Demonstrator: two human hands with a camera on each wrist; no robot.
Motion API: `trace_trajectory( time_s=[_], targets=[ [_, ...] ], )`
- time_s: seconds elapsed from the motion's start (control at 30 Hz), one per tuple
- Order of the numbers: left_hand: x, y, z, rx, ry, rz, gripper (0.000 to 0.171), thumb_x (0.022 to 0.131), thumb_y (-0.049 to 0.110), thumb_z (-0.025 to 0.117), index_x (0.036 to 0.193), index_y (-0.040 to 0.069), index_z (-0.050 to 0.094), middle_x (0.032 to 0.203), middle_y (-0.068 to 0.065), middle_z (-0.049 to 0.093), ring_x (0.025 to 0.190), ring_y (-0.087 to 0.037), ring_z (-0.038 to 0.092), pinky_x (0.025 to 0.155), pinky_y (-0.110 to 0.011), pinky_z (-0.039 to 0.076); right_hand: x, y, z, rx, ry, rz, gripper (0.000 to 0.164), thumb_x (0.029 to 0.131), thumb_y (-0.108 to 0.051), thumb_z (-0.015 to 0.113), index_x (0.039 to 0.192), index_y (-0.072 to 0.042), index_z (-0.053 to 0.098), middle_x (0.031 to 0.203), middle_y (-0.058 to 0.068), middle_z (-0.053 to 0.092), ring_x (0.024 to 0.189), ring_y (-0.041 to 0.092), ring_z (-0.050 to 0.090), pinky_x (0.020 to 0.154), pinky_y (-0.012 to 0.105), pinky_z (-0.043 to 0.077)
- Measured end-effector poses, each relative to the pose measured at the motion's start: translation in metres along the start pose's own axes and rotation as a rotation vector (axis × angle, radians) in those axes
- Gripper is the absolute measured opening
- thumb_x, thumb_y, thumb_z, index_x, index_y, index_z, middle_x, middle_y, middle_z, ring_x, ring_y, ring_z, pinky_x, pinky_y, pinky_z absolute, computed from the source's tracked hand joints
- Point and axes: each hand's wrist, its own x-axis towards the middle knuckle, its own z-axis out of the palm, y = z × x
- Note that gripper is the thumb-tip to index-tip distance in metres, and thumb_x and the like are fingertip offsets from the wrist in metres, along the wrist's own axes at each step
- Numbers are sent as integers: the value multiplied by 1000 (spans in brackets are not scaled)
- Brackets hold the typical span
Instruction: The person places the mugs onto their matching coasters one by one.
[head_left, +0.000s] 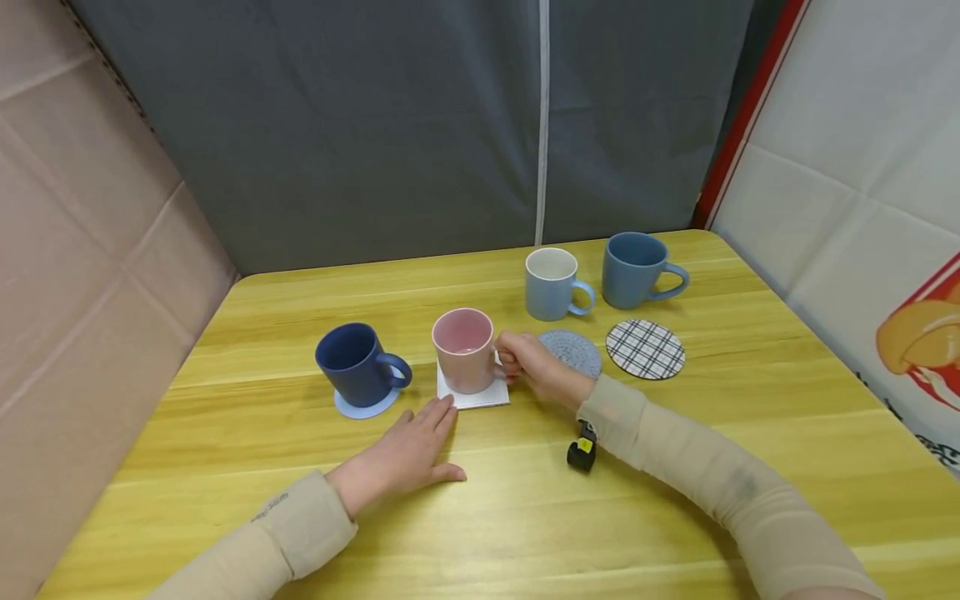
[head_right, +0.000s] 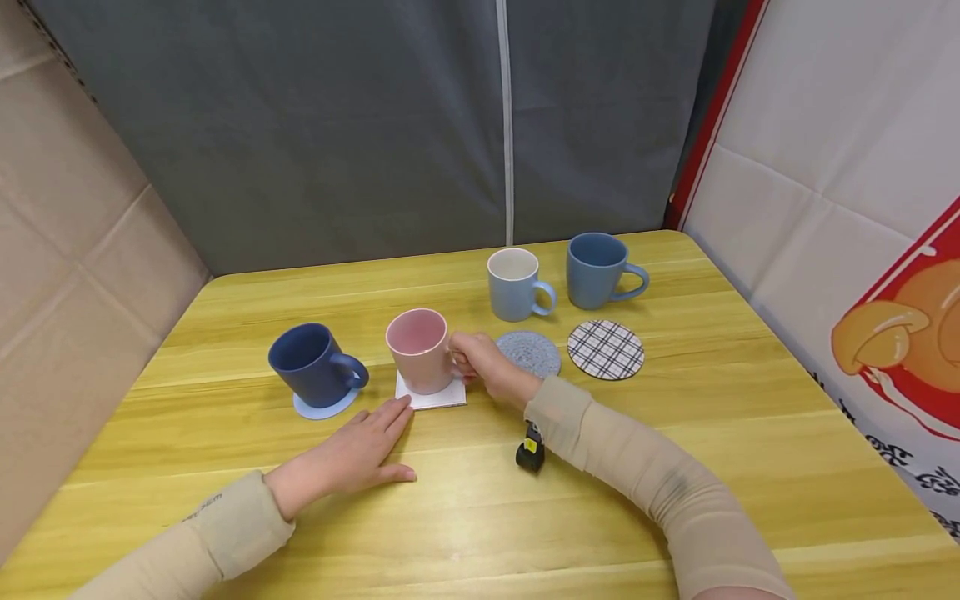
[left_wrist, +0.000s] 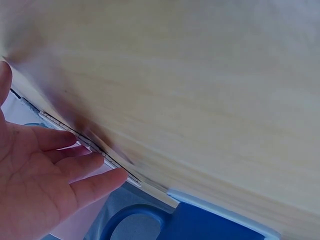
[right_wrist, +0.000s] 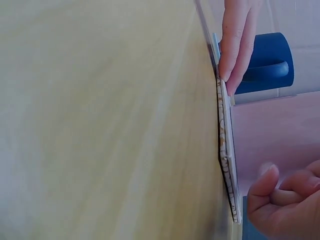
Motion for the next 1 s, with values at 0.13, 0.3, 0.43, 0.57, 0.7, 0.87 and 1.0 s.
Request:
trace_trajectory(
  time_s=[0.13, 0.3, 0.43, 0.57, 0.7, 0.87, 1.0],
  targets=[
    [1, -1, -1, -1, 1, 2, 89, 83, 59, 52, 142, -3, 27, 150, -18, 21, 137, -33, 22, 103, -57, 27, 12, 13, -5, 15, 16, -6, 35, 81, -7, 37, 48, -14, 29, 45, -3, 24, 46, 13, 22, 54, 28, 29],
    [4, -3, 0, 11, 7, 12, 89, 83, 59, 52, 141, -3, 28, 149, -19, 21, 136, -34, 22, 102, -58, 27, 21, 23, -10, -6, 26, -11, 32, 78, -10, 38, 48, -14, 29, 45, -3, 24, 44, 11, 22, 52, 27, 29],
    [5, -4, 0, 9, 5, 9, 89, 83, 60, 52, 141, -3, 27, 150, -18, 21, 137, -33, 22, 103, -57, 27, 22, 22, -11, -29, 21, -2, 30, 78, -10, 38, 49, -13, 29, 45, -3, 24, 45, 13, 21, 52, 27, 32],
    [6, -4, 1, 5, 4, 14, 89, 83, 60, 51, 141, -3, 27, 150, -18, 20, 136, -33, 22, 103, -57, 27, 21, 22, -11, -79, 35, -6, 29, 78, -11, 39, 50, -12, 34, 44, -1, 32, 46, 15, 29, 52, 28, 38],
    [6, -4, 0, 2, 4, 20, 89, 83, 61, 50, 141, -3, 28, 150, -19, 20, 136, -34, 22, 103, -56, 27, 18, 22, -11, -209, 80, -32, 32, 85, -15, 41, 54, -10, 41, 51, 1, 42, 53, 14, 41, 55, 28, 42],
    [6, -4, 1, -5, 5, 21, 89, 83, 61, 50, 141, -3, 29, 149, -19, 21, 136, -34, 23, 103, -56, 27, 9, 15, -17, -500, 119, -98, 34, 92, -26, 45, 71, -1, 55, 67, 8, 52, 64, 14, 45, 62, 27, 41],
    [6, -4, 4, 8, 17, 35, 89, 83, 62, 49, 140, -4, 30, 148, -21, 22, 134, -36, 25, 104, -56, 27, 2, 4, -30, -682, 113, -196, 29, 94, -26, 44, 89, -2, 61, 80, 8, 55, 70, 15, 46, 63, 26, 40]
  ],
)
